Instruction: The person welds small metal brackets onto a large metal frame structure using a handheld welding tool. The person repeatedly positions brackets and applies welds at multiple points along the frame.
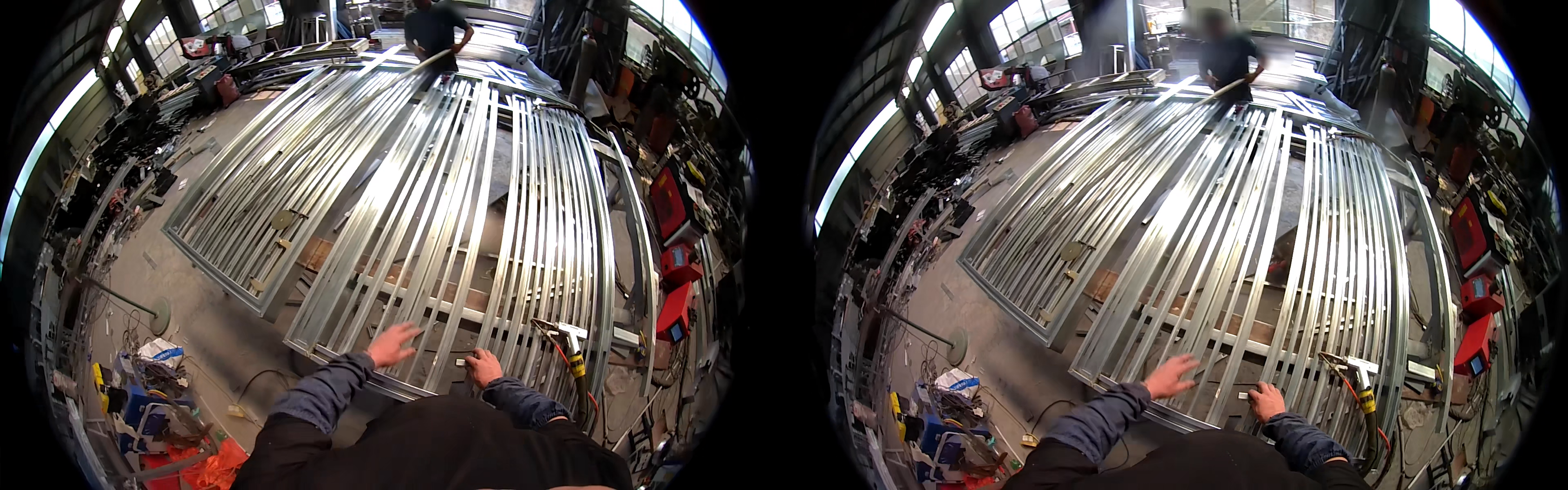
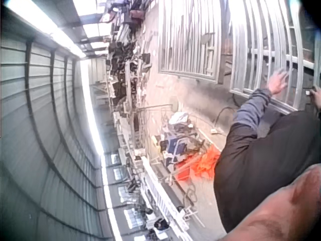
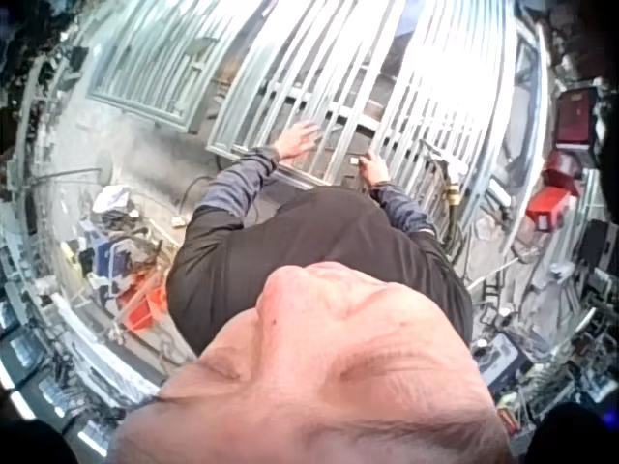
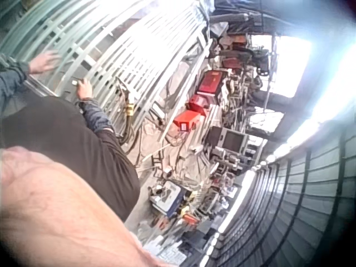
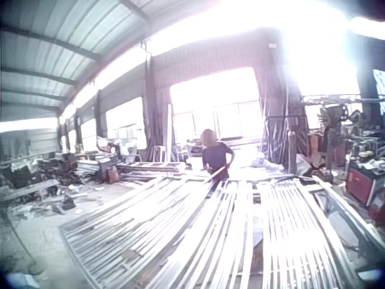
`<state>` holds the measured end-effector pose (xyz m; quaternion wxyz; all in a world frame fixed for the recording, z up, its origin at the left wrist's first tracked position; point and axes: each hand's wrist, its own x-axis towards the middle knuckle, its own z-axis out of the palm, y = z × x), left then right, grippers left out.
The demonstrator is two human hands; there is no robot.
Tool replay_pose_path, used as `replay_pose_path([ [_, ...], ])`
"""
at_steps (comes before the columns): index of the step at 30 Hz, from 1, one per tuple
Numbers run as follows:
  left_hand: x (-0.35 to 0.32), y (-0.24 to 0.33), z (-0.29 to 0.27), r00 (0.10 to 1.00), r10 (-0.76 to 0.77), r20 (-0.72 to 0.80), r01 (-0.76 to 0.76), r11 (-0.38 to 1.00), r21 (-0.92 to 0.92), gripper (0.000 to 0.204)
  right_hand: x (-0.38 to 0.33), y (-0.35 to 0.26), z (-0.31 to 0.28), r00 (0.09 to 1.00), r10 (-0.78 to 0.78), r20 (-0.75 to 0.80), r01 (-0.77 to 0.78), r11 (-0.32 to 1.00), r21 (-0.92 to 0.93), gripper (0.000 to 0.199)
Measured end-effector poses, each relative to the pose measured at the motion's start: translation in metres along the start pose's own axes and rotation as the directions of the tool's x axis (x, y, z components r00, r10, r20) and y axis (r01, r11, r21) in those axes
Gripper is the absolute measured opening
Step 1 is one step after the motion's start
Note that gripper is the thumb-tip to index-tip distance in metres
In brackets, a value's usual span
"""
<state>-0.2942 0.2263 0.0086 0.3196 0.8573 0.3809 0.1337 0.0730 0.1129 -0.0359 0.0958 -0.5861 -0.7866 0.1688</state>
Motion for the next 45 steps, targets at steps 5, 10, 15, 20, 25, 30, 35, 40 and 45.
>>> replay_pose_path([
  [5, 0.072, -0.071, -0.371, 0.727, -0.478, -0.493, 0.650, 0.710, 0.272, 0.075, 0.008, -0.021, -0.009, 1.000, -0.001, 0.018, 0.000, 1.000, 0.019, 0.027],
  [10, 0.091, -0.076, -0.486, 0.567, -0.650, -0.506, 0.819, 0.510, 0.263, 0.063, 0.007, -0.018, -0.005, 0.998, 0.028, 0.060, -0.029, 0.999, 0.014, 0.025],
  [15, 0.106, -0.079, -0.483, 0.585, -0.694, -0.420, 0.810, 0.522, 0.266, 0.073, 0.003, -0.022, -0.013, 0.998, 0.035, 0.060, -0.034, 0.999, -0.016, 0.026],
  [20, 0.116, -0.086, -0.484, 0.644, -0.678, -0.356, 0.764, 0.541, 0.351, 0.070, 0.004, -0.017, -0.004, 0.999, 0.044, 0.023, -0.044, 0.999, -0.018, 0.024],
  [25, 0.109, -0.115, -0.412, 0.687, -0.644, -0.336, 0.726, 0.622, 0.293, 0.068, 0.007, -0.016, 0.005, 0.999, -0.013, -0.036, 0.012, 1.000, -0.019, 0.022],
  [30, 0.084, -0.112, -0.256, 0.846, -0.508, -0.162, 0.533, 0.816, 0.224, 0.068, 0.008, -0.013, 0.010, 0.999, -0.015, -0.039, 0.015, 1.000, -0.001, 0.021],
  [35, 0.037, -0.045, -0.072, 0.913, -0.395, -0.107, 0.388, 0.919, -0.074, 0.059, -0.002, -0.006, 0.011, 0.999, 0.006, -0.039, -0.006, 1.000, -0.003, 0.023],
  [40, -0.026, 0.023, 0.062, 0.895, -0.359, -0.267, 0.295, 0.922, -0.252, 0.051, -0.003, -0.006, 0.010, 1.000, 0.015, -0.018, -0.015, 1.000, -0.008, 0.024],
  [45, -0.066, 0.050, 0.102, 0.942, -0.268, -0.201, 0.243, 0.960, -0.138, 0.054, -0.003, -0.004, 0.011, 1.000, 0.023, 0.000, -0.023, 1.000, -0.010, 0.028],
])
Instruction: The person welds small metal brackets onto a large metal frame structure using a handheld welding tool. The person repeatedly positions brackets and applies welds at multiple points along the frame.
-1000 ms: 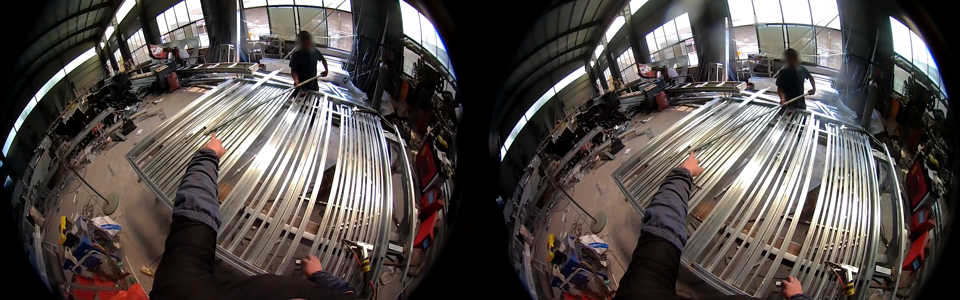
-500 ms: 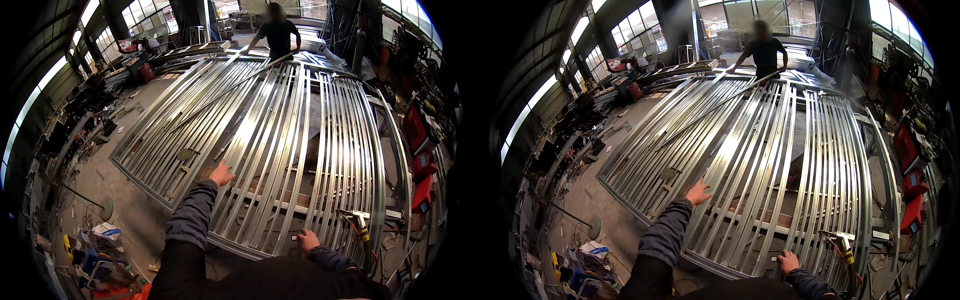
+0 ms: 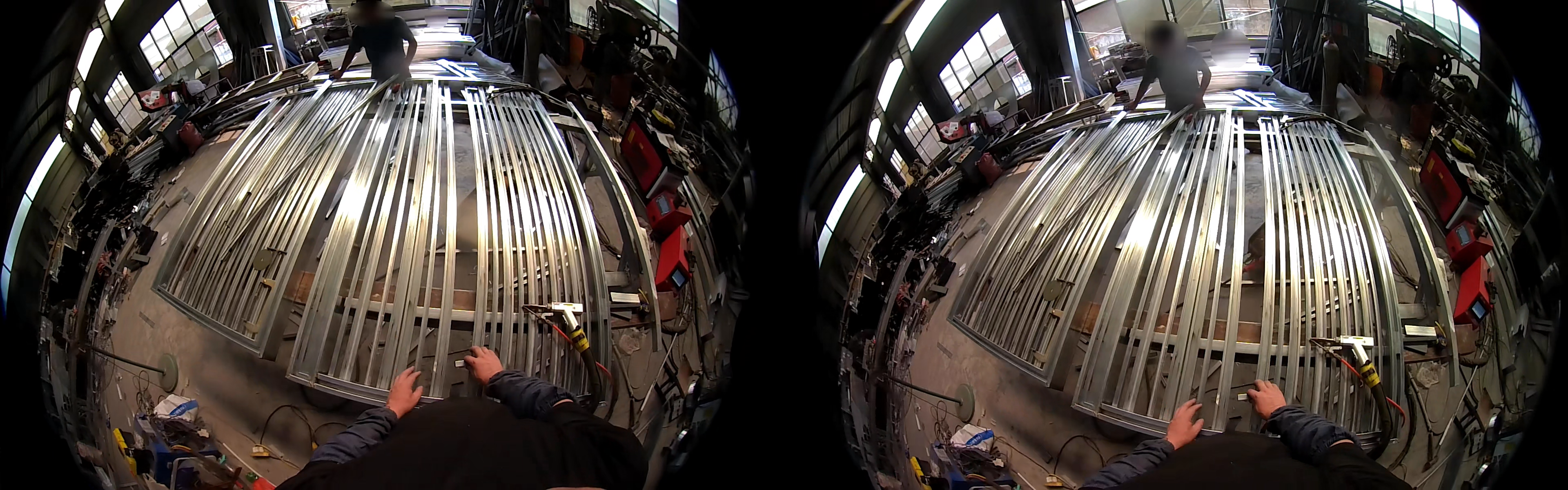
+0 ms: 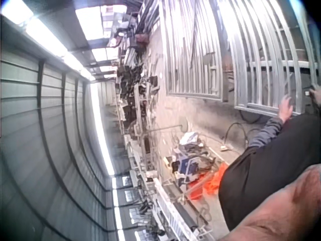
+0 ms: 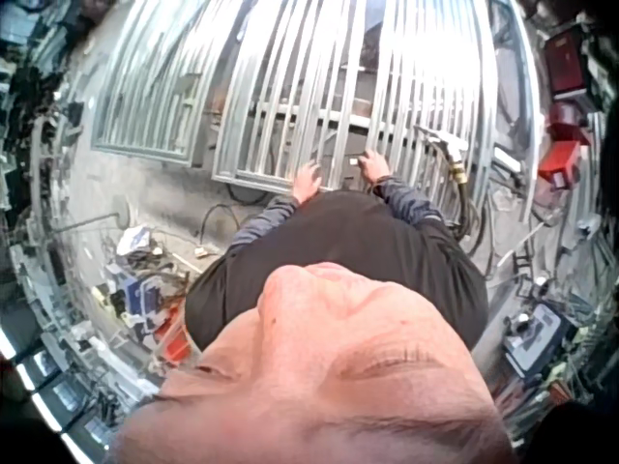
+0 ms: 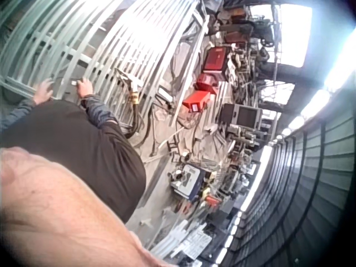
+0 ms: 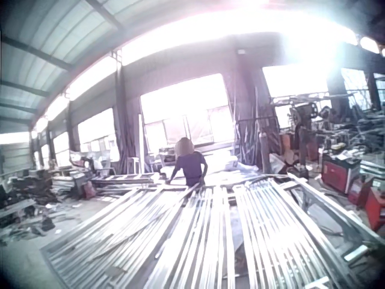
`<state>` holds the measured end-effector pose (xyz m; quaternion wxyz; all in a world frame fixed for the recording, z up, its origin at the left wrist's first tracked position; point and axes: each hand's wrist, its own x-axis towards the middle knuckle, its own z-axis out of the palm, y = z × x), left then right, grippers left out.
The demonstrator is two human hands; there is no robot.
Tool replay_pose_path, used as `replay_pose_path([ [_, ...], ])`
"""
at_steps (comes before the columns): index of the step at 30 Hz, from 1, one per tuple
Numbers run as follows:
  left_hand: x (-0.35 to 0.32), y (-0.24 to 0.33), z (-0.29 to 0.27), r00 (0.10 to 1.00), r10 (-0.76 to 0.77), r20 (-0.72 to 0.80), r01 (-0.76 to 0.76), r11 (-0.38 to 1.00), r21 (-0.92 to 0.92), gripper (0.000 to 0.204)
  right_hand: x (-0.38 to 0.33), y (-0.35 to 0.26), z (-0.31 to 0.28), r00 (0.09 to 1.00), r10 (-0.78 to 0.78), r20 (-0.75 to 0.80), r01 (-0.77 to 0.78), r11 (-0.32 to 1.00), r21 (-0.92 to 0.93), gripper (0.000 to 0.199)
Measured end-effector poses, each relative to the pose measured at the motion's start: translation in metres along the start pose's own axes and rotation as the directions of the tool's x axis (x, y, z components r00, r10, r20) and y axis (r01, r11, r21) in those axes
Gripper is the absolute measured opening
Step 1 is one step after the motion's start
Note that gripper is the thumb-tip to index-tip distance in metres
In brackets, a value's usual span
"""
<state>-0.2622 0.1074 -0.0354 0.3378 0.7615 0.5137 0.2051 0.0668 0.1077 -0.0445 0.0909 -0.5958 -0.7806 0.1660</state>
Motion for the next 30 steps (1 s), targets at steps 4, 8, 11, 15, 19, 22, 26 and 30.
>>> replay_pose_path([
  [4, -0.008, -0.005, -0.001, 0.996, 0.067, 0.065, -0.071, 0.995, 0.072, 0.056, 0.000, 0.001, 0.002, 1.000, 0.012, -0.004, -0.012, 1.000, 0.003, 0.028],
  [8, -0.007, -0.009, -0.003, 0.996, 0.085, 0.037, -0.088, 0.994, 0.070, 0.055, -0.001, -0.006, 0.000, 1.000, 0.022, -0.003, -0.022, 1.000, 0.008, 0.028],
  [11, -0.004, -0.005, -0.001, 0.996, 0.074, 0.054, -0.077, 0.995, 0.065, 0.057, -0.002, -0.005, 0.000, 0.999, 0.030, -0.016, -0.030, 0.999, 0.017, 0.028],
  [15, -0.001, -0.003, 0.000, 0.995, 0.089, 0.054, -0.092, 0.994, 0.065, 0.057, -0.002, -0.001, 0.004, 0.999, 0.014, -0.035, -0.014, 1.000, 0.001, 0.027],
  [19, 0.000, -0.001, -0.001, 0.996, 0.069, 0.054, -0.070, 0.997, 0.020, 0.057, 0.000, -0.004, 0.001, 0.998, 0.053, 0.036, -0.053, 0.999, 0.003, 0.030],
  [22, 0.009, -0.001, -0.005, 0.998, 0.063, 0.021, -0.063, 0.998, 0.006, 0.057, 0.001, -0.004, 0.001, 0.997, 0.063, 0.047, -0.064, 0.998, 0.023, 0.030],
  [26, 0.034, -0.008, -0.022, 0.999, 0.021, -0.038, -0.021, 1.000, -0.009, 0.060, 0.001, -0.005, 0.000, 0.997, 0.060, 0.045, -0.061, 0.998, 0.027, 0.029],
  [30, 0.073, -0.009, -0.052, 0.998, -0.035, -0.053, 0.038, 0.998, 0.048, 0.070, 0.000, -0.002, 0.000, 0.997, 0.063, 0.048, -0.064, 0.998, 0.026, 0.029],
])
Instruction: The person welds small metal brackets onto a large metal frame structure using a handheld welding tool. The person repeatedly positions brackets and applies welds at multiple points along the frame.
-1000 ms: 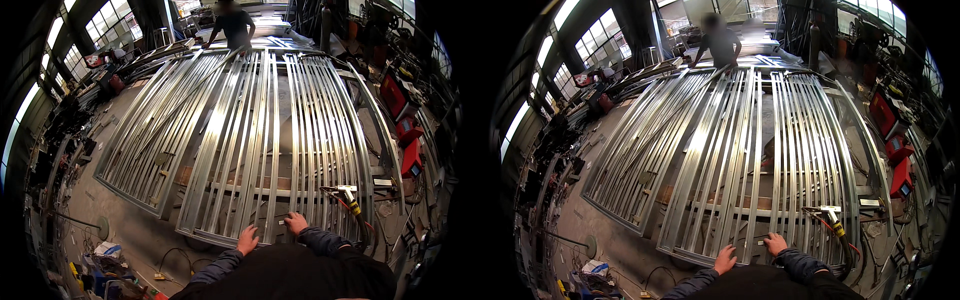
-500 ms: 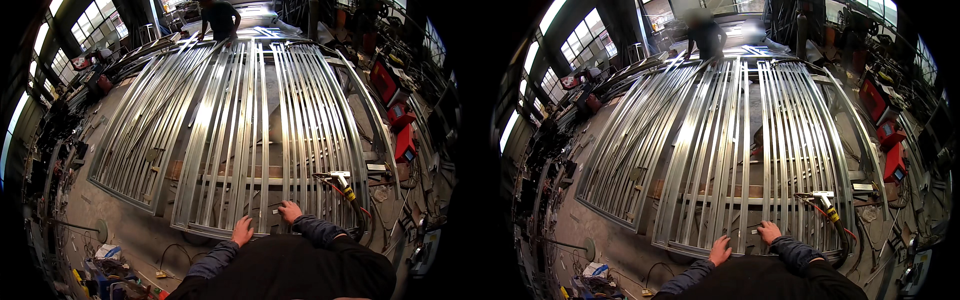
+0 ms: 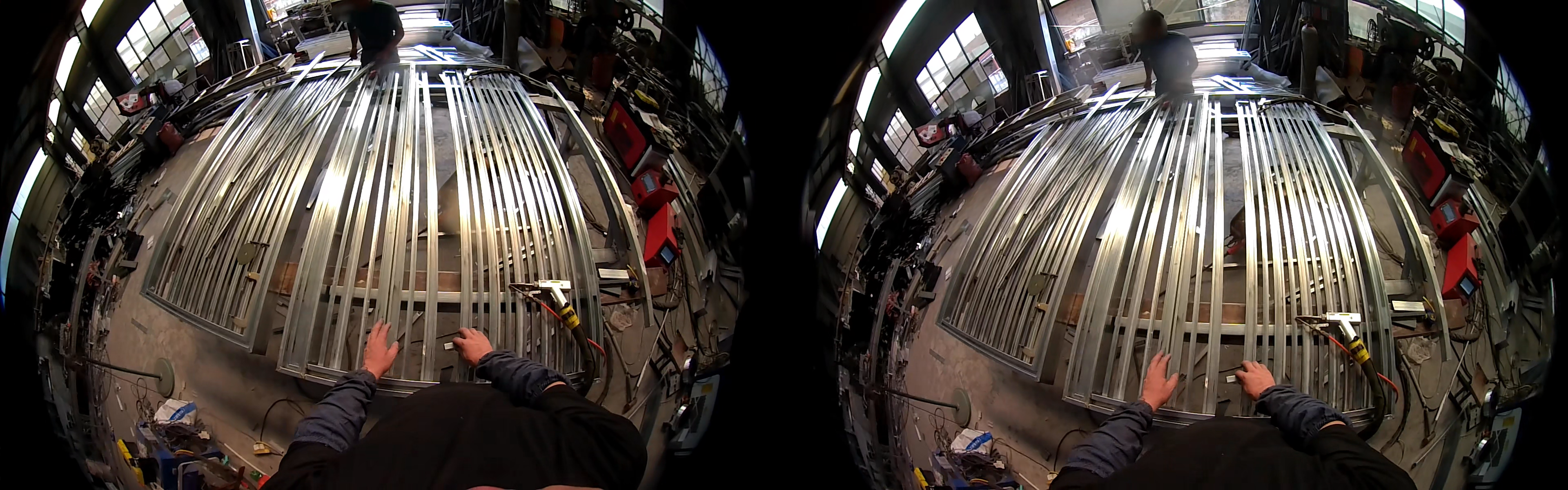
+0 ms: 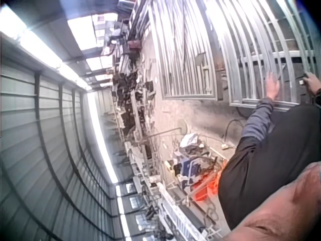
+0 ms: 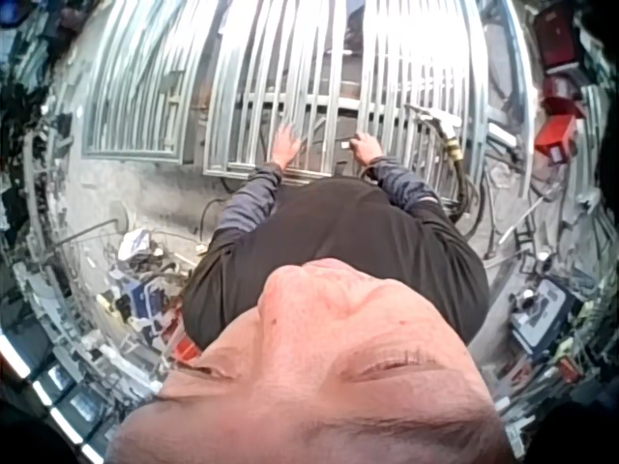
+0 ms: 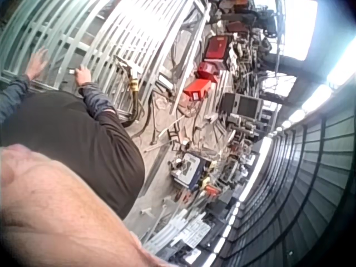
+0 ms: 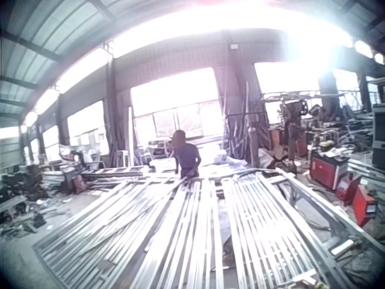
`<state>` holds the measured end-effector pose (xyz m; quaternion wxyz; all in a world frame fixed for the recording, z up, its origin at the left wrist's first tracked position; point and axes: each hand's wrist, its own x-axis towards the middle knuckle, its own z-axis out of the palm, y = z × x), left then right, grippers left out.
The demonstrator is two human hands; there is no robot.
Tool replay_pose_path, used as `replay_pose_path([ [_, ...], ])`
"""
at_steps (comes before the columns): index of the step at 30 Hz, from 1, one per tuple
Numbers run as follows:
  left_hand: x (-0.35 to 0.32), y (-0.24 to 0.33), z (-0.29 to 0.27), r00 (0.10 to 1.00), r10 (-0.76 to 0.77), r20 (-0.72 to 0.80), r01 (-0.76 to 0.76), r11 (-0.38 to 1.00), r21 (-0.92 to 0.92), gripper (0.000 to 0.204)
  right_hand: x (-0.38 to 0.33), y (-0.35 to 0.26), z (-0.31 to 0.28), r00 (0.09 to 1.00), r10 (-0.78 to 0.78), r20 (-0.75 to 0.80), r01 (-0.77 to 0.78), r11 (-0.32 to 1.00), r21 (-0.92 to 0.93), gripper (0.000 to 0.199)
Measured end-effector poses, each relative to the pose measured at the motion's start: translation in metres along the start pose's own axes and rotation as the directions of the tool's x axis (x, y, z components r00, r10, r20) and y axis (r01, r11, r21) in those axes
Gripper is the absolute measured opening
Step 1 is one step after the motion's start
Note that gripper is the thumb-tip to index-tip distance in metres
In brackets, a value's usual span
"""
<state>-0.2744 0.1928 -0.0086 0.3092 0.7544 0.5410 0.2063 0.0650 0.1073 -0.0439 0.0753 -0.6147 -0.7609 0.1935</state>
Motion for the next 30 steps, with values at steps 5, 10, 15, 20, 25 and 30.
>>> replay_pose_path([
  [5, 0.090, 0.011, -0.063, 0.997, 0.047, -0.068, -0.042, 0.997, 0.062, 0.088, -0.002, -0.001, -0.005, 0.999, -0.015, -0.028, 0.015, 1.000, -0.021, 0.028],
  [10, 0.197, 0.010, -0.161, 0.979, -0.058, -0.196, 0.084, 0.989, 0.126, 0.093, 0.000, 0.001, 0.001, 1.000, -0.013, -0.007, 0.012, 0.999, -0.036, 0.031],
  [15, 0.254, 0.012, -0.249, 0.967, -0.140, -0.214, 0.189, 0.954, 0.231, 0.091, 0.005, 0.000, 0.003, 0.999, -0.033, -0.025, 0.032, 0.999, -0.036, 0.031],
  [20, 0.270, 0.027, -0.256, 0.959, -0.260, -0.113, 0.278, 0.943, 0.184, 0.084, 0.002, 0.002, 0.002, 1.000, 0.005, -0.012, -0.005, 1.000, -0.023, 0.028],
  [25, 0.259, 0.010, -0.201, 0.961, -0.276, 0.020, 0.276, 0.961, -0.018, 0.078, -0.002, 0.006, 0.001, 0.995, -0.025, -0.099, 0.026, 1.000, 0.006, 0.022],
  [30, 0.229, -0.040, -0.141, 0.884, -0.436, 0.171, 0.468, 0.834, -0.291, 0.070, 0.003, 0.002, -0.004, 0.994, -0.063, -0.085, 0.061, 0.998, -0.025, 0.022],
])
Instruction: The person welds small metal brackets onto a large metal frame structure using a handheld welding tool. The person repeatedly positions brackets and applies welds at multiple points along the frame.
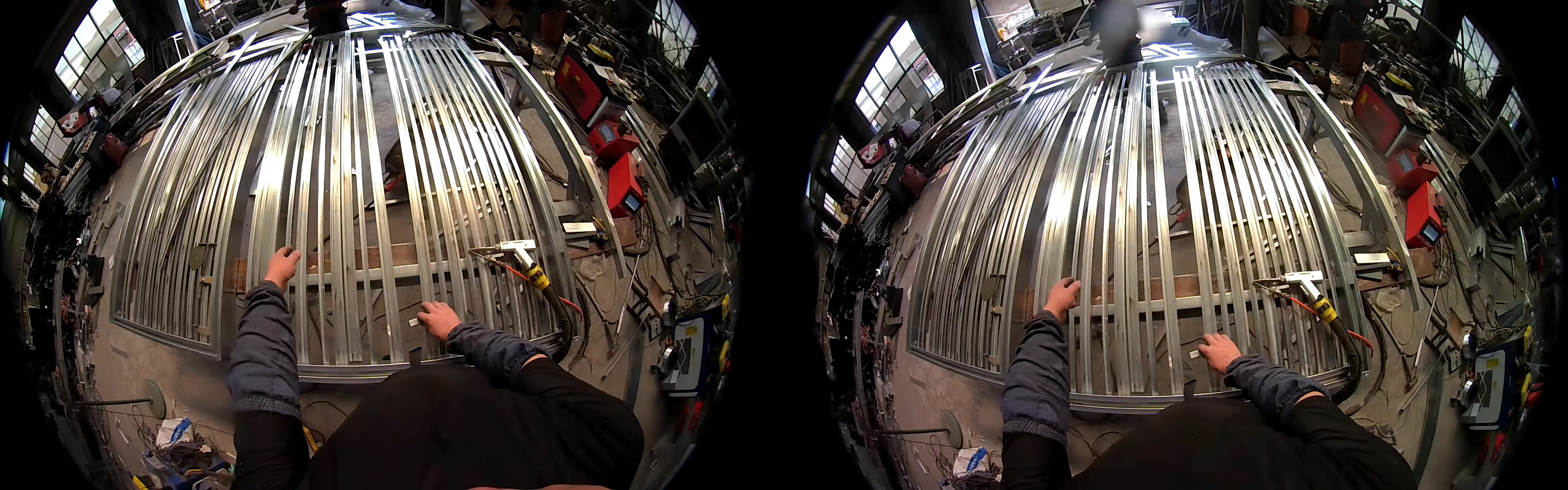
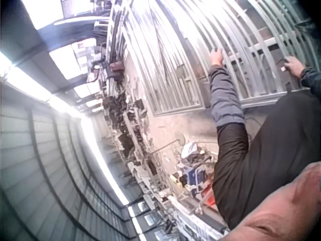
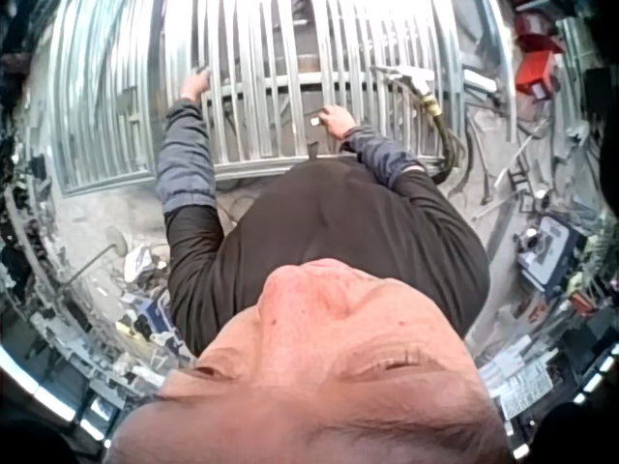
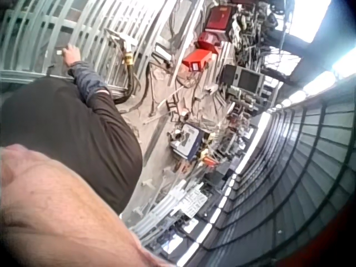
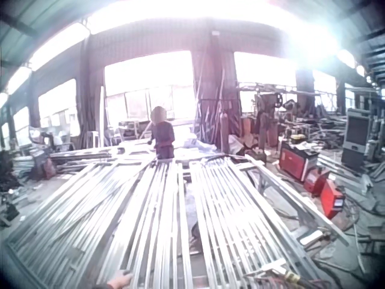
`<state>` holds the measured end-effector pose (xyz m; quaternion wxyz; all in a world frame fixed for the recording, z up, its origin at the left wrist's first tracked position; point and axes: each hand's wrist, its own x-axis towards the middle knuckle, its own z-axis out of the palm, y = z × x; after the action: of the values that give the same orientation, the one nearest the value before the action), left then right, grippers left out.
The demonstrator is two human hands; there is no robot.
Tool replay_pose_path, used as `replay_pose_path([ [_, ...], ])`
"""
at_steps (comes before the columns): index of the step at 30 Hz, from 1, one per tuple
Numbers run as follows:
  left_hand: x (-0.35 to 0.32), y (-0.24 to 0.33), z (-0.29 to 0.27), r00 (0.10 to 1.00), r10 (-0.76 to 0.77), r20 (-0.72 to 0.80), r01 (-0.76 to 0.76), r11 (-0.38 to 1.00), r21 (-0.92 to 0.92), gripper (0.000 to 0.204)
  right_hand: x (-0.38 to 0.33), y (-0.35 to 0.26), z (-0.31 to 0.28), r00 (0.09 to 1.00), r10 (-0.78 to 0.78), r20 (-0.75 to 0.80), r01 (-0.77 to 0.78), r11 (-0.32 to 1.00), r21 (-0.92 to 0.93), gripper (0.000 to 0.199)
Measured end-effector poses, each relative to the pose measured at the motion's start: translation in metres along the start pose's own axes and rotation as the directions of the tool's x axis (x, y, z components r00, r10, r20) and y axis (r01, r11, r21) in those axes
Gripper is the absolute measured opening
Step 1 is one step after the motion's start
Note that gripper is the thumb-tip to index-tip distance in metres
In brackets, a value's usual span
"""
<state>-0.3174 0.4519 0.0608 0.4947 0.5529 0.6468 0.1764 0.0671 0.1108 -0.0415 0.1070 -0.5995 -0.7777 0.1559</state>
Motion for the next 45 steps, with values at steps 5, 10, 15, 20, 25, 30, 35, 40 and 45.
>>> replay_pose_path([
  [5, -0.017, -0.045, 0.028, 0.987, -0.138, 0.081, 0.151, 0.969, -0.197, 0.055, 0.004, -0.004, -0.003, 1.000, -0.019, 0.022, 0.020, 0.999, -0.030, 0.022],
  [10, -0.045, -0.074, 0.054, 0.985, -0.142, 0.097, 0.170, 0.897, -0.409, 0.058, 0.003, 0.000, 0.001, 0.998, 0.001, 0.060, 0.001, 0.999, -0.036, 0.021],
  [15, -0.098, -0.120, 0.096, 0.955, -0.252, 0.158, 0.281, 0.584, -0.761, 0.059, 0.004, 0.003, 0.002, 0.997, 0.001, 0.071, 0.001, 1.000, -0.023, 0.020],
  [20, -0.136, -0.159, 0.120, 0.908, -0.397, 0.131, 0.261, 0.293, -0.920, 0.050, 0.005, 0.003, 0.000, 0.998, 0.012, 0.066, -0.014, 0.999, 0.033, 0.022],
  [25, -0.152, -0.169, 0.125, 0.885, -0.453, -0.104, 0.091, 0.389, -0.917, 0.052, 0.006, 0.002, -0.002, 0.993, 0.015, 0.114, -0.023, 0.997, 0.073, 0.026],
  [30, -0.146, -0.128, 0.098, 0.865, -0.363, -0.347, -0.069, 0.598, -0.798, 0.053, 0.008, 0.007, 0.000, 0.992, 0.027, 0.124, -0.043, 0.991, 0.126, 0.029],
  [35, -0.139, -0.088, 0.106, 0.923, -0.102, -0.372, -0.133, 0.822, -0.553, 0.048, 0.007, 0.010, 0.004, 0.995, 0.065, 0.081, -0.080, 0.978, 0.195, 0.032],
  [40, -0.151, -0.086, 0.170, 0.976, 0.111, -0.186, -0.163, 0.943, -0.289, 0.043, 0.005, 0.009, 0.005, 0.996, 0.037, 0.075, -0.052, 0.979, 0.197, 0.033],
  [45, -0.190, -0.077, 0.235, 0.977, 0.193, -0.093, -0.202, 0.974, -0.099, 0.041, 0.000, 0.009, 0.000, 0.999, 0.032, 0.005, -0.032, 0.976, 0.216, 0.032],
])
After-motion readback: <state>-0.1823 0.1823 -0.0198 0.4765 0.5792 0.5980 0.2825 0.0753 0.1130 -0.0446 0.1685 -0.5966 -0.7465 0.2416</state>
